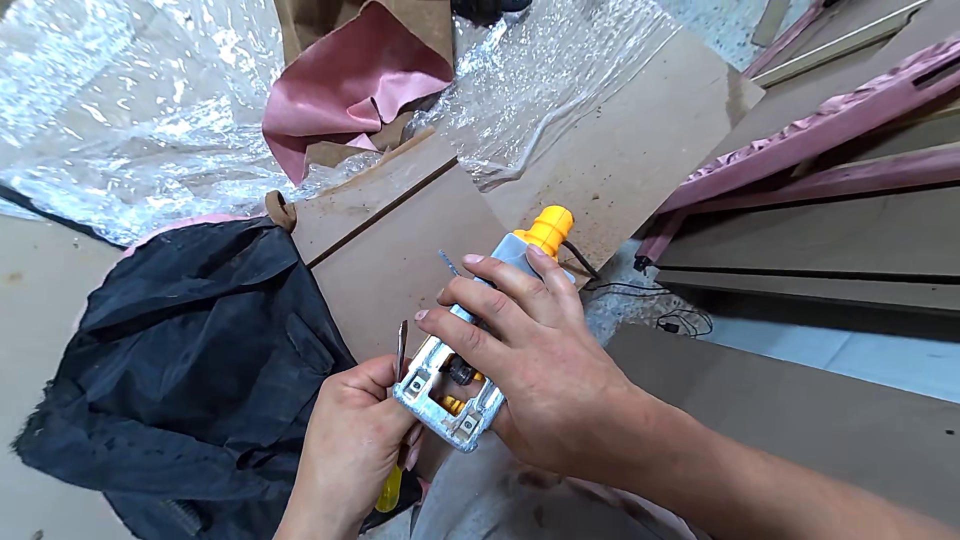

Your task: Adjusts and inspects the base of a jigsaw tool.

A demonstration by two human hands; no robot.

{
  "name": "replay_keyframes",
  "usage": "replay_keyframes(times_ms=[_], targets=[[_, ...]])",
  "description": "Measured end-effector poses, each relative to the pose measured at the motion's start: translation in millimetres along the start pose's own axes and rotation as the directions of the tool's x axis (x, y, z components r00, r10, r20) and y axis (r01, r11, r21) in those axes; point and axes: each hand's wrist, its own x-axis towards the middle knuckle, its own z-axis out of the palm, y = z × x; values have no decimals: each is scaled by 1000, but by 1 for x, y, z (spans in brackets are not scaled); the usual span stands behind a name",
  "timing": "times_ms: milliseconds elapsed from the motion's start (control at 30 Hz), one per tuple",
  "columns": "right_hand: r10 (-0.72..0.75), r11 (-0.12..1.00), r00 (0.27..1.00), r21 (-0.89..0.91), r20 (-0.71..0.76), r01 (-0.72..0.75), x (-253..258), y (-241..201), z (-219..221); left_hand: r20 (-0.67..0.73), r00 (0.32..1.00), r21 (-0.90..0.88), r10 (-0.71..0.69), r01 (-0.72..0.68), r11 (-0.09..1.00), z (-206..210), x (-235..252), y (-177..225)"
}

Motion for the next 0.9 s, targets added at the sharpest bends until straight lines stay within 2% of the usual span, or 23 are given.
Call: replay_keyframes(times_ms=[133,367,700,900], targets=[[-12,1000,1000,11,-3,12,-2,0,0,38,998,-6,-55,55,998,-3,1,3],[-14,1000,999,5,50,14,2,-1,-4,-13,999,12,-45,45,999,1,0,4],[-7,1000,1000,8,18,7,0,-2,-1,-22,999,48,-35,36,998,1,2,0],[26,1000,999,-5,22,-26,4,-7,0,6,1000,-45,25,-25,999,-6,-2,-9]])
